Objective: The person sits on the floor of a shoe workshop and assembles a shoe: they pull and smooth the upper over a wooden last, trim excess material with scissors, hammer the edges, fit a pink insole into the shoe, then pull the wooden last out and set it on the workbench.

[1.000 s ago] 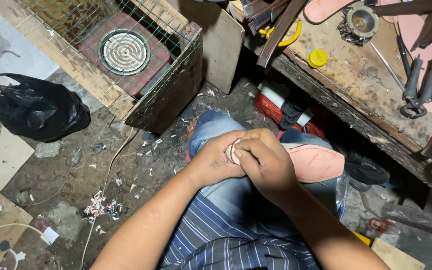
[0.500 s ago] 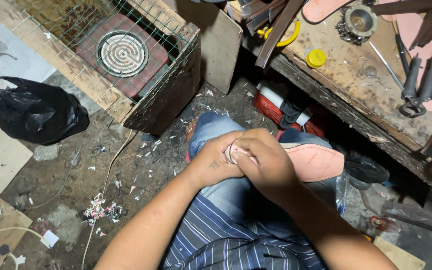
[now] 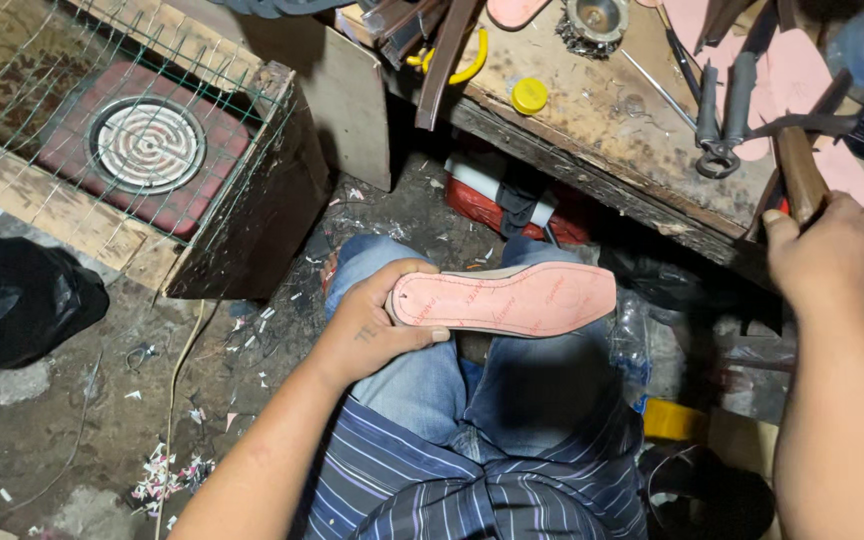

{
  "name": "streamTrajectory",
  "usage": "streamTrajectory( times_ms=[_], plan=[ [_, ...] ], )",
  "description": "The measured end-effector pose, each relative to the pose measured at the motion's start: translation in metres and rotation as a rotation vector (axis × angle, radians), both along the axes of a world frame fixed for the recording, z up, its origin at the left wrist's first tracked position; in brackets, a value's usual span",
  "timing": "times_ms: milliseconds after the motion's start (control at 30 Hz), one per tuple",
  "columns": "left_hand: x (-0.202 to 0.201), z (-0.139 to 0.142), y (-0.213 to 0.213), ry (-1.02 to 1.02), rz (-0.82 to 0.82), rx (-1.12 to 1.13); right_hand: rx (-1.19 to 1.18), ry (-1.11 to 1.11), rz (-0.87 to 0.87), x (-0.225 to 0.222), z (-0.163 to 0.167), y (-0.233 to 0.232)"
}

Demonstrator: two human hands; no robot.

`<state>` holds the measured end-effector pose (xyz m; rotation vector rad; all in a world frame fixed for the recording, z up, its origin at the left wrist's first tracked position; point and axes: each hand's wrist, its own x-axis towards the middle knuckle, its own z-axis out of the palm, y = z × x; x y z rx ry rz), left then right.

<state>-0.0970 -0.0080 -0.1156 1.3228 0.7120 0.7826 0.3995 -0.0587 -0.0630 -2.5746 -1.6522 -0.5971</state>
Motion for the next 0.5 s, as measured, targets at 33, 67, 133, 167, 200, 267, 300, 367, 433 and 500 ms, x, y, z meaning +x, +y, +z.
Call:
streamTrajectory(
  times_ms=[33,67,133,167,200,267,300,367,433,500],
  plan=[
    [0.001,-0.001,0.0,0.005,0.002,0.005,-0.017,0.017,0.004,0.01,-0.004,0.001],
    [0.001,-0.001,0.0,-0.009,-0.009,-0.006,-0.018,0.047,0.014,0.02,-0.005,0.003],
    [0.001,-0.001,0.001,-0.033,-0.023,-0.03,-0.007,0.121,0.033,0.029,-0.003,0.006],
    [0.001,-0.002,0.001,-0.029,-0.023,-0.03,0.038,0.176,0.026,0.029,-0.001,0.009],
    [0.0,-0.002,0.001,-0.026,-0.022,-0.031,0.084,0.231,0.021,0.029,0.0,0.012],
    [0.0,-0.002,0.002,-0.023,-0.021,-0.025,0.159,0.314,0.034,0.029,0.0,0.018],
    [-0.001,-0.002,0.002,-0.024,-0.022,-0.022,0.202,0.364,0.048,0.025,0.001,0.021],
    [-0.002,-0.002,0.003,-0.009,-0.015,-0.004,0.306,0.486,0.103,0.011,0.006,0.027],
    [-0.004,-0.003,0.003,0.024,0.0,0.024,0.393,0.642,0.18,-0.016,0.01,0.025],
    [-0.006,-0.004,0.003,0.017,0.002,0.009,0.445,0.939,0.209,-0.053,0.017,0.007]
  ],
)
